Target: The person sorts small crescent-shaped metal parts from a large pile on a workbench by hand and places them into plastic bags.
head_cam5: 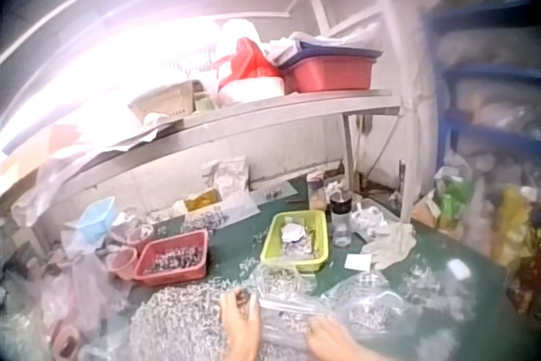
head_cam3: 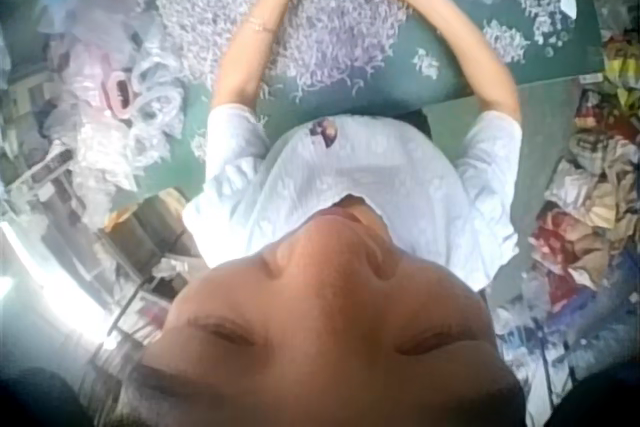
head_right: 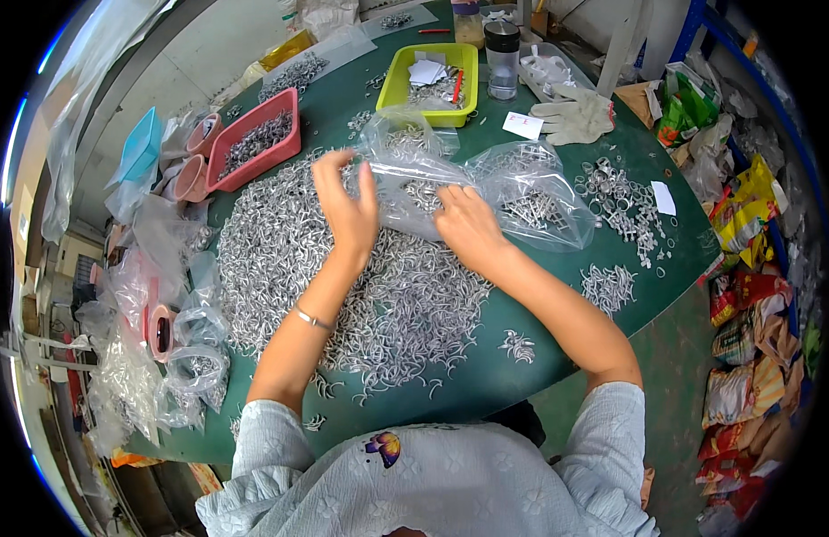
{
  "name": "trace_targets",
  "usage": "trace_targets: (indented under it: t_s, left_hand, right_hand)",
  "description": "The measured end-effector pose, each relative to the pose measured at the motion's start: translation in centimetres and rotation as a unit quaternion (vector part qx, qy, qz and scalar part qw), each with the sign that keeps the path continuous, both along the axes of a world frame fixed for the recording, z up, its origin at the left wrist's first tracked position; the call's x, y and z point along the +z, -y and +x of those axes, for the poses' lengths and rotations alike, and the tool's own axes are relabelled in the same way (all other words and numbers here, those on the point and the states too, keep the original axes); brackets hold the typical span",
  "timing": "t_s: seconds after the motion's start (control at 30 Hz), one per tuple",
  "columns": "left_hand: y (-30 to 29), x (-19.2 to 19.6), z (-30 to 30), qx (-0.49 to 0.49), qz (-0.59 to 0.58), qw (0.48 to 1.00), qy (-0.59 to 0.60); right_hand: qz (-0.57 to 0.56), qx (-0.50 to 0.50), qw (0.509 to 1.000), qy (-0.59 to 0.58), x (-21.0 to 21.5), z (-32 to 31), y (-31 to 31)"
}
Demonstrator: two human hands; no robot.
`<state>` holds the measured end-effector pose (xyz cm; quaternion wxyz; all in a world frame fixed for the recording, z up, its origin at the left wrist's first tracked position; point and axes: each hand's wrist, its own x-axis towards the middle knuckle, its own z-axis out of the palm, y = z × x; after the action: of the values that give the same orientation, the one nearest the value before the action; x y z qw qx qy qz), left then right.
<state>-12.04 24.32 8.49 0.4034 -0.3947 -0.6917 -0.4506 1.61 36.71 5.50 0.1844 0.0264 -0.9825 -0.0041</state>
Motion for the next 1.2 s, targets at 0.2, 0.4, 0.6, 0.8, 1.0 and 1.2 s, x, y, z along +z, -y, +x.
trace_targets:
  t_s: [0.2, 0.4, 0.6, 0.8, 1.0, 1.2]
  left_hand:
    - [1.8, -1.3, 0.6, -0.198, -0.461, 0.864, -0.035]
    - [3.9, -2.0, -1.1, -0.184, -0.438, 0.879, -0.044]
    - [3.2, -1.3, -1.7, -0.208, -0.452, 0.86, 0.12]
    - [3.2, -2.4, -2.6, -0.23, -0.367, 0.879, 0.199]
    - [2.3, -2.5, -2.5, -0.239, -0.379, 0.871, 0.2]
    - [1.8, -2.5, -1.9, -0.147, -0.364, 0.911, 0.125]
  right_hand:
    - [0.014, 0.02, 0.997, -0.079, -1.8, 0.1, -0.6]
    - [-0.111, -0.039, 0.993, 0.021, 1.1, -0.8, -0.1]
    - [-0.15, -0.035, 0.988, -0.018, -0.7, -4.4, -0.1]
    - [-0.237, 0.07, 0.969, 0.024, -0.6, -3.3, -1.0]
    - [-0.368, -0.032, 0.929, 0.003, 0.5, -3.2, -0.8]
    - [-0.307, -0.082, 0.943, -0.096, -0.2, -3.3, -0.6]
